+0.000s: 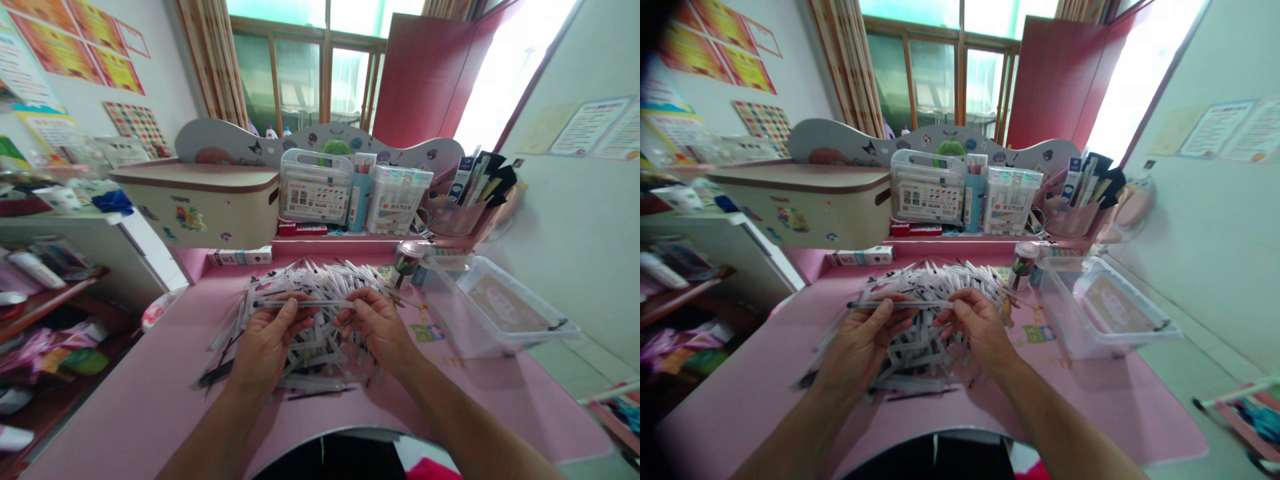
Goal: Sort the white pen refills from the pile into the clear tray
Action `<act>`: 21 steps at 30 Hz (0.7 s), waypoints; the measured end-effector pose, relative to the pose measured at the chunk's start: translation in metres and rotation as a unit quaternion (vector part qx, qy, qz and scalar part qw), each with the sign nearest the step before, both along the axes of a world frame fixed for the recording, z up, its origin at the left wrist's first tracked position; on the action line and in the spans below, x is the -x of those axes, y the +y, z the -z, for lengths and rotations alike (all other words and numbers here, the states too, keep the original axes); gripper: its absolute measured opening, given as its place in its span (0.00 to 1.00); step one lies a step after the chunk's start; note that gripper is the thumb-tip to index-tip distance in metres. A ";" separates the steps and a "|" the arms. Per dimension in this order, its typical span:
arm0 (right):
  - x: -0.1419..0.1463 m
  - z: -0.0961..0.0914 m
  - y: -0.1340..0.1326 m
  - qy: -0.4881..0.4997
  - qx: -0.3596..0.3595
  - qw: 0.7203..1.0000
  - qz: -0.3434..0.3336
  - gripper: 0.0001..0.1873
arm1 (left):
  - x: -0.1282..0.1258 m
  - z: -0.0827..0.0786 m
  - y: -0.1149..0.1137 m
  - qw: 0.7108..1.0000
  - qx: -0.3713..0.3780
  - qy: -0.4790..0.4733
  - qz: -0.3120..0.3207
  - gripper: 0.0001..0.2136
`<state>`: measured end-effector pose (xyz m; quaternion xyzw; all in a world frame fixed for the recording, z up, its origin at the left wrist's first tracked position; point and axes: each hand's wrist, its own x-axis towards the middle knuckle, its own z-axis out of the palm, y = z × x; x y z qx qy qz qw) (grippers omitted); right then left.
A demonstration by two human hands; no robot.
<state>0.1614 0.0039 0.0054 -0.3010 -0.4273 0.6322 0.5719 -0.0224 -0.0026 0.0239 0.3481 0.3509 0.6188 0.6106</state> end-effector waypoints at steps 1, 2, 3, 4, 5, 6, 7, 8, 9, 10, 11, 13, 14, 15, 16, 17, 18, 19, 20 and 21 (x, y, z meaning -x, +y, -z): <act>-0.001 0.000 0.000 0.004 0.001 1.000 -0.002 0.14 | 0.000 0.000 0.000 1.000 -0.003 0.005 0.001 0.11; -0.001 0.000 0.000 0.005 0.002 1.000 -0.002 0.14 | 0.001 0.000 0.000 1.000 -0.006 0.011 0.001 0.11; -0.002 0.000 0.000 0.004 0.004 1.000 -0.002 0.14 | 0.001 0.001 -0.001 1.000 -0.010 0.018 0.000 0.11; -0.003 0.000 0.000 0.000 0.004 1.000 -0.003 0.14 | 0.001 0.001 -0.001 1.000 -0.013 0.024 -0.001 0.10; -0.003 0.000 -0.001 -0.007 0.003 1.000 -0.005 0.14 | 0.001 0.001 -0.001 0.999 -0.016 0.031 -0.003 0.10; -0.004 -0.001 -0.001 -0.015 0.001 1.000 -0.007 0.14 | 0.001 0.001 -0.001 0.999 -0.018 0.036 -0.006 0.10; -0.005 -0.002 -0.001 -0.023 -0.002 1.000 -0.010 0.14 | 0.002 0.000 -0.001 0.999 -0.019 0.041 -0.008 0.10; -0.005 -0.003 -0.002 -0.031 -0.003 0.999 -0.011 0.14 | 0.002 0.000 -0.001 0.999 -0.019 0.044 -0.010 0.11; -0.005 -0.004 -0.002 -0.038 -0.002 0.999 -0.010 0.15 | 0.002 0.000 -0.001 0.999 -0.019 0.046 -0.012 0.11; -0.005 -0.004 -0.003 -0.044 0.000 0.999 -0.009 0.15 | 0.002 0.000 -0.001 0.999 -0.019 0.047 -0.014 0.11; -0.005 -0.005 -0.003 -0.049 0.002 0.999 -0.008 0.15 | 0.002 0.000 -0.001 0.999 -0.019 0.046 -0.017 0.11; -0.005 -0.006 -0.003 -0.061 0.003 0.998 -0.006 0.15 | 0.002 0.001 -0.001 0.999 -0.020 0.045 -0.021 0.11; -0.005 -0.006 -0.003 -0.065 0.000 0.998 -0.004 0.15 | 0.002 0.001 -0.001 0.999 -0.021 0.043 -0.023 0.11; -0.006 -0.006 -0.003 -0.069 -0.003 0.998 -0.001 0.15 | 0.002 0.001 -0.001 0.999 -0.021 0.040 -0.023 0.11; -0.006 -0.006 -0.003 -0.074 -0.005 0.997 0.001 0.15 | 0.002 0.002 0.000 0.999 -0.022 0.037 -0.025 0.11; -0.006 -0.006 -0.003 -0.078 -0.009 0.997 0.005 0.15 | 0.003 0.002 0.000 0.999 -0.021 0.034 -0.026 0.11; -0.006 -0.006 -0.003 -0.084 -0.012 0.996 0.008 0.15 | 0.003 0.002 0.000 0.999 -0.020 0.032 -0.028 0.11; -0.006 -0.006 -0.003 -0.089 -0.015 0.996 0.009 0.15 | 0.003 0.002 0.000 0.999 -0.019 0.030 -0.029 0.12; -0.006 -0.007 -0.003 -0.095 -0.018 0.995 0.008 0.15 | 0.003 0.002 0.000 0.999 -0.017 0.031 -0.030 0.12; -0.006 -0.007 -0.003 -0.100 -0.021 0.995 0.005 0.14 | 0.004 0.001 0.000 0.999 -0.017 0.034 -0.030 0.12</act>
